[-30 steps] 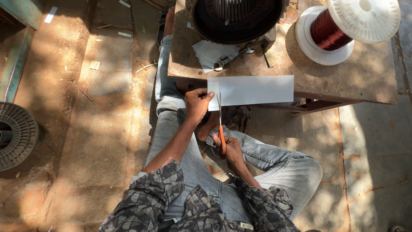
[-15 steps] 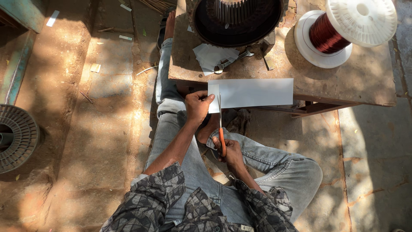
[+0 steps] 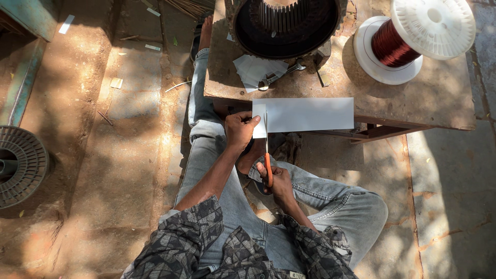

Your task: The person sits on the ground and uses orange-handled scissors to cut a white sheet of paper into smaller rectangular strips. The person holds the paper with the left hand and cuts with the right hand, repeatedly trimming the sheet.

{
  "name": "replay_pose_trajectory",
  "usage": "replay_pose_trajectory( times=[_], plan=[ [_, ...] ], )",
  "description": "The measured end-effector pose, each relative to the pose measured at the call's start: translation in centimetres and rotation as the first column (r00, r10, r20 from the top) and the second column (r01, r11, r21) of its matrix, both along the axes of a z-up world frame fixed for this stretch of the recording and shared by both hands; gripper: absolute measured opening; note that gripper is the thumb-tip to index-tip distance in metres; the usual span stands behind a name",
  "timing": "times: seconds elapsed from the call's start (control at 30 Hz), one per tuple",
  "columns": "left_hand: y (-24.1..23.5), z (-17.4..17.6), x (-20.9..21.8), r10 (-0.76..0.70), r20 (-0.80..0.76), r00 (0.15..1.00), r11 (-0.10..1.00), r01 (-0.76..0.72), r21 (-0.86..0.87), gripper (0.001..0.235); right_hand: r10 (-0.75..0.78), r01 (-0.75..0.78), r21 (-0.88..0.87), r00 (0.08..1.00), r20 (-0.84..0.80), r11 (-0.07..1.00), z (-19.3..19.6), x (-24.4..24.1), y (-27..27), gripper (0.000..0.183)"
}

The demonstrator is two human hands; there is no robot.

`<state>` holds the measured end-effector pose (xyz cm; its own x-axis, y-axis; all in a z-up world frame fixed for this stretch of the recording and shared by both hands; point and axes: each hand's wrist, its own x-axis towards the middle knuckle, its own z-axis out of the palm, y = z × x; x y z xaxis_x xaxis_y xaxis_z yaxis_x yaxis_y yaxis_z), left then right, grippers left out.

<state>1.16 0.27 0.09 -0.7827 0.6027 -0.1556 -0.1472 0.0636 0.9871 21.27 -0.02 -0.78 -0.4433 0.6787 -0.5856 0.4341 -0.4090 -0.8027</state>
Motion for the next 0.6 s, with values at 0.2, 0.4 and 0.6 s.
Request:
replay_pose_trajectory(
  times=[0.2,0.4,0.6],
  plan=[
    [0.10,-0.51,0.30,-0.020,0.002,1.000,0.998,0.020,0.058,0.016,0.002,-0.002,-0.012,1.000,-0.022,1.000,0.20,-0.05,0.06,0.056],
    [0.27,-0.20,0.51,-0.043,-0.001,0.999,0.999,0.043,-0.011,0.017,0.009,-0.009,0.018,0.999,-0.038,1.000,0.60,-0.30,0.22,0.053],
    [0.26,-0.28,0.84,-0.066,-0.028,0.997,0.998,0.066,-0.010,0.018,-0.008,0.008,-0.003,0.996,-0.085,1.000,0.63,-0.18,0.26,0.051]
  ],
)
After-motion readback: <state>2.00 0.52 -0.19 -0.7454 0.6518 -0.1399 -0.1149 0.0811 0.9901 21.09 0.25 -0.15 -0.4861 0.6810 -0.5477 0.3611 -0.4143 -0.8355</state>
